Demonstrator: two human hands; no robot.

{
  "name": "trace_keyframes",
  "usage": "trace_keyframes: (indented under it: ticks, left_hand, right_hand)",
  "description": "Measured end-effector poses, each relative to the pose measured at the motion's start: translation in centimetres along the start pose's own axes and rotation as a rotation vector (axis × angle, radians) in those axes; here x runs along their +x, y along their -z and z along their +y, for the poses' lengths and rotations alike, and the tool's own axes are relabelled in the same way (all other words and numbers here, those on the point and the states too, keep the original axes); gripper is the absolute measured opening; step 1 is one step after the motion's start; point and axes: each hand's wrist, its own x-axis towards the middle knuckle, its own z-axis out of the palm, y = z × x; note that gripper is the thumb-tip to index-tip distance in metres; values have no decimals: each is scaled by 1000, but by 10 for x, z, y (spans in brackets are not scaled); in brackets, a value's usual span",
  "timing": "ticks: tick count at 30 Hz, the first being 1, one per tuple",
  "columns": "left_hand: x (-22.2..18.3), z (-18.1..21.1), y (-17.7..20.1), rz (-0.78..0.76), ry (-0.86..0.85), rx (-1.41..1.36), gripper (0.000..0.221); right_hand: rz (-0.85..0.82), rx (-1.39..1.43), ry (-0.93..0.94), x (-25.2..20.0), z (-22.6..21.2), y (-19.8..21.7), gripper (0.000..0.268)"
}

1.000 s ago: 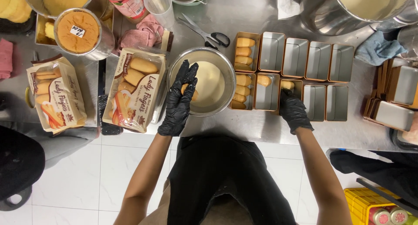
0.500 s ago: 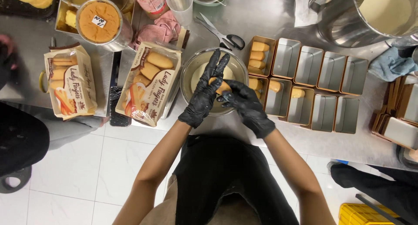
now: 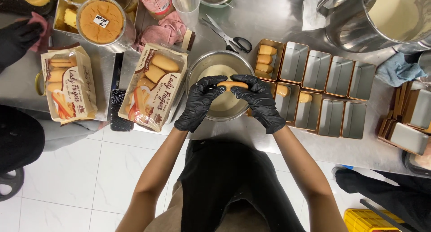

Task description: Dipping ladyfinger biscuits into a liquid mixture and arranging them in molds for tiramisu preparation.

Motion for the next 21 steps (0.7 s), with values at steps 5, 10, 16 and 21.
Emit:
trace_keyframes:
  ticks: [5, 10, 16, 21]
  left_hand:
    - [0, 8, -8, 41, 54, -98, 27]
    - [-1, 20, -15, 46, 99, -147, 30]
    - [4, 22, -11, 64, 61, -56, 40]
    - [-2, -11, 5, 156, 103, -72, 40]
  right_hand:
    - [16, 49, 8, -3, 0, -8, 43]
    - [37, 205, 73, -4, 10, -9, 38]
    - [221, -440, 627, -21, -28, -24, 36]
    - [199, -634, 314, -8, 20, -3, 34]
